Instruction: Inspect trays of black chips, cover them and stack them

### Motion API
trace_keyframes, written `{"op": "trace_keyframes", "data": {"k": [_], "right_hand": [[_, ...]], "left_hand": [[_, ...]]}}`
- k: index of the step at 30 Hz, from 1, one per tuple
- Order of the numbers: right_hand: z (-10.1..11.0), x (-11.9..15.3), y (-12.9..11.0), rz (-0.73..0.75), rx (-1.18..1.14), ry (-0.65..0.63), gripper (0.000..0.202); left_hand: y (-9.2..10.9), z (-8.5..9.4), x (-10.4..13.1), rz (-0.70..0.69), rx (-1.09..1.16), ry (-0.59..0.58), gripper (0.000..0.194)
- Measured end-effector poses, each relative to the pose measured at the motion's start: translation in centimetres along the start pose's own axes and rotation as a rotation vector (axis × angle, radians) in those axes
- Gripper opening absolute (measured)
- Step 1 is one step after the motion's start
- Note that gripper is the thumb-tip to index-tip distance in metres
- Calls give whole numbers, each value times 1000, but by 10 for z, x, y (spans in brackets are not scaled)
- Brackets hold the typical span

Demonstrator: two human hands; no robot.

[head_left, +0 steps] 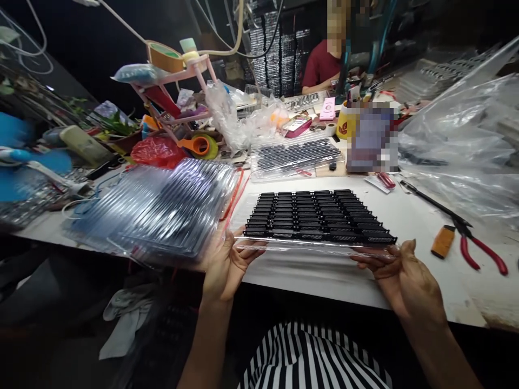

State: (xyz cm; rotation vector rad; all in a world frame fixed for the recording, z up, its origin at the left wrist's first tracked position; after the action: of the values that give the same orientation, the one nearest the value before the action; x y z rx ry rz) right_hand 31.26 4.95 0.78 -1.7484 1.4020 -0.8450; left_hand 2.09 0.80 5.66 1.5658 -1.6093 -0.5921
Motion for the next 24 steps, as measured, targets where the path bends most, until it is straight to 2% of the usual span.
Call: {"op": "trace_keyframes", "data": {"k": [10,14,18,21,24], "right_hand": [[6,0,3,-71,-19,70,45],[4,16,1,-129,-46,55,41],[-12,54,7,-306,-65,-90,37],[-33,77,23,-427,-90,-246,40],[-47,84,46,-471,-60,-318,44]], "left_hand": [[-2,-1,2,-15,46,-34,34],[-4,10,5,28,59,-19,35],[-6,36,8,87,77,30,35],[-2,50,8,-26,73,91,39],[0,50,10,-74,58,164,43]]}}
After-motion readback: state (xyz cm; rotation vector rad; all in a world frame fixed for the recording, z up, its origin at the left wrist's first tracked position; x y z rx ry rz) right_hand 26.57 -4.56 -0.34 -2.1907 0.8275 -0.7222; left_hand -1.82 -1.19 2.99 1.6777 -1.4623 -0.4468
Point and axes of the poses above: each hand's wrist, its own x-axis away from the middle knuckle, its own z-axis out of the back of the hand, y = z × x, the point moved 4 cm from there along -x, towards the middle knuckle, and after that the axes turned 14 degrees about -y, right-handed, at the moved point
